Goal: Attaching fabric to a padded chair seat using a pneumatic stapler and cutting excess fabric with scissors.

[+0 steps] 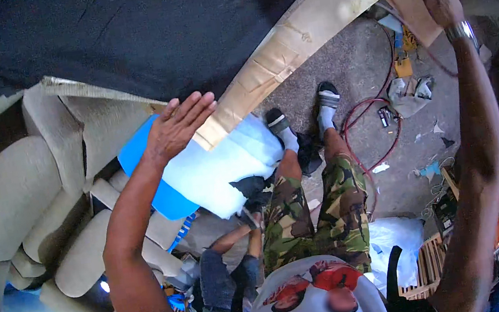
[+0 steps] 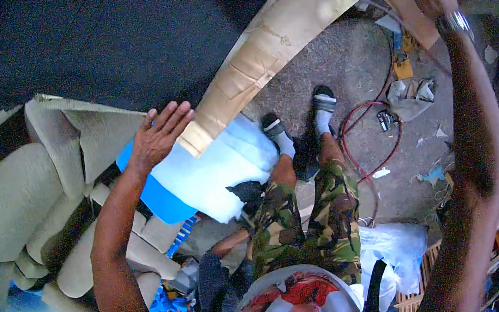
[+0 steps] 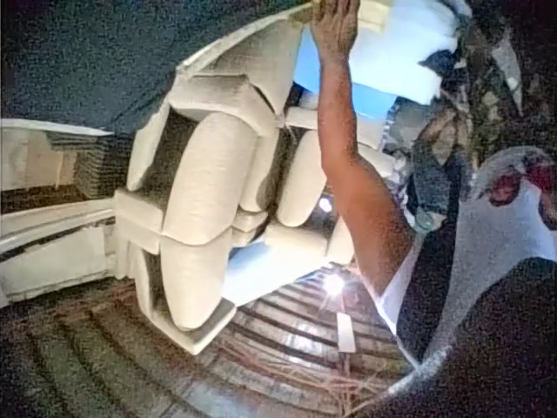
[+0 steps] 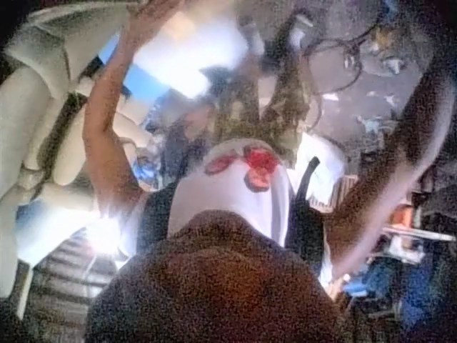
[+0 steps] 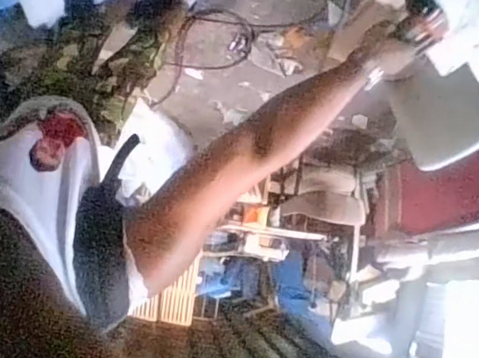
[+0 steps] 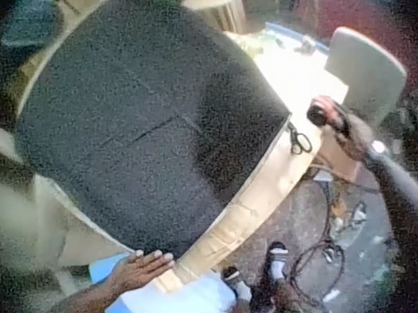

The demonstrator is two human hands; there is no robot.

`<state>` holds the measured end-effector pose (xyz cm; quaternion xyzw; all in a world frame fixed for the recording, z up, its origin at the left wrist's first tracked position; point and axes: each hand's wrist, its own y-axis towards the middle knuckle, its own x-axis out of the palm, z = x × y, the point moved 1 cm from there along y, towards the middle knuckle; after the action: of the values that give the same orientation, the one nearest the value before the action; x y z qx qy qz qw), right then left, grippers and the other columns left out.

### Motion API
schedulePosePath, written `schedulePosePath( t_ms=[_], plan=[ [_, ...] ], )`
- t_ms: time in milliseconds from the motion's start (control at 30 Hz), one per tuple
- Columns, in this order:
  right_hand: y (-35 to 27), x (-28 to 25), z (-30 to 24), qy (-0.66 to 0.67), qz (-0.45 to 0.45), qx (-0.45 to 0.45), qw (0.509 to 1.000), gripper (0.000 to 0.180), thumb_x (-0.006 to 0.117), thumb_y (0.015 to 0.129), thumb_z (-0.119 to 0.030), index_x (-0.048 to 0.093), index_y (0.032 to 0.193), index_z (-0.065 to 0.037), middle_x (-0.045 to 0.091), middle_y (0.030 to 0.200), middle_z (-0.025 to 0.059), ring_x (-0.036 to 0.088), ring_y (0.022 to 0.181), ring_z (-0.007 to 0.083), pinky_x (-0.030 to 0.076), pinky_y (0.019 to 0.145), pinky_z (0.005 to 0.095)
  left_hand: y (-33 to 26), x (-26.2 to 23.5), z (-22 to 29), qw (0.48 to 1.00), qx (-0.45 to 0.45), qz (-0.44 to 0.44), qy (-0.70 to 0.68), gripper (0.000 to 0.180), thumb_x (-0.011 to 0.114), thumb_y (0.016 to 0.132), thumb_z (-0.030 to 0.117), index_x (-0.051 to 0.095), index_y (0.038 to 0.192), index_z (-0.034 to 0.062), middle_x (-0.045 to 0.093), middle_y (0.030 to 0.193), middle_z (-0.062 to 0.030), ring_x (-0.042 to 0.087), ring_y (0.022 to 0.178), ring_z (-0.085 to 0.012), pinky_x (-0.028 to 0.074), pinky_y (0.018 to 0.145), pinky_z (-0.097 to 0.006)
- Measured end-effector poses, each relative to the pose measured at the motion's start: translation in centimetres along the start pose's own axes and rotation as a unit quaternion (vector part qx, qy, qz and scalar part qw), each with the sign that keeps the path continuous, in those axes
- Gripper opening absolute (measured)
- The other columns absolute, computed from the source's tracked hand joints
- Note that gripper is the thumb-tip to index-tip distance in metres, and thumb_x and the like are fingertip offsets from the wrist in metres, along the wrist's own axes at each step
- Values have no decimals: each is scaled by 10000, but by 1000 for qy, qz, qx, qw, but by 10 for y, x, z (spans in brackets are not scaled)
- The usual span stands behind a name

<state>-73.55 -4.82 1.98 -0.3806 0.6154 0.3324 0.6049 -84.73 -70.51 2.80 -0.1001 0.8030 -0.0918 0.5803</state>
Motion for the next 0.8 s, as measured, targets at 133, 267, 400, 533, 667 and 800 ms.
schedulePosePath(
  t_ms=[133, 267, 400, 533, 667, 800],
  plan=[
    [-150, -32, -51, 366, -51, 97, 924, 315, 536, 923, -222, 554, 1148, -2, 609, 837, 86, 558, 760, 209, 471, 722, 364, -14, -25, -5, 1000, 7, 1, 8, 564, 386, 934, 213, 312, 1494, 215, 215, 1586, 28, 177, 1467, -176, 30, 1198, -434],
    [-278, -39, -119, 461, -136, 257, 838, 294, 666, 898, -210, 600, 1120, -28, 662, 956, 82, 600, 783, 139, 490, 689, 311, 4, -27, -6, 998, 17, 54, 6, 573, 402, 917, 249, 332, 1484, 215, 268, 1567, 25, 250, 1441, -173, 68, 1189, -431],
    [-342, -4, -228, 533, 14, 69, 843, 331, 695, 833, -169, 601, 1111, -14, 636, 1013, 51, 624, 877, 209, 520, 760, 363, 5, -19, -7, 997, -5, 68, -35, 561, 442, 917, 217, 368, 1472, 262, 307, 1552, -3, 292, 1425, -202, 114, 1177, -426],
    [-352, 4, -292, 445, -62, -113, 886, 333, 747, 788, -233, 658, 1062, -64, 685, 994, 86, 665, 847, 284, 519, 754, 378, -13, -15, 7, 992, -40, 108, -45, 580, 488, 896, 197, 381, 1460, 285, 340, 1537, -16, 310, 1418, -194, 120, 1179, -406],
    [-335, 23, -327, 503, -75, -86, 857, 300, 764, 787, -309, 687, 960, -76, 708, 871, 96, 693, 780, 271, 531, 684, 367, -17, -13, 2, 994, -51, 90, -38, 608, 491, 872, 201, 371, 1461, 291, 285, 1560, -1, 271, 1433, -182, 83, 1196, -404],
    [-327, 39, -342, 552, -140, -53, 821, 328, 758, 786, -319, 684, 940, -40, 723, 861, 74, 702, 794, 205, 536, 705, 329, -27, 0, 3, 994, -52, 82, -52, 659, 487, 864, 201, 297, 1487, 292, 221, 1581, 1, 214, 1454, -179, 119, 1199, -381]
  ],
)
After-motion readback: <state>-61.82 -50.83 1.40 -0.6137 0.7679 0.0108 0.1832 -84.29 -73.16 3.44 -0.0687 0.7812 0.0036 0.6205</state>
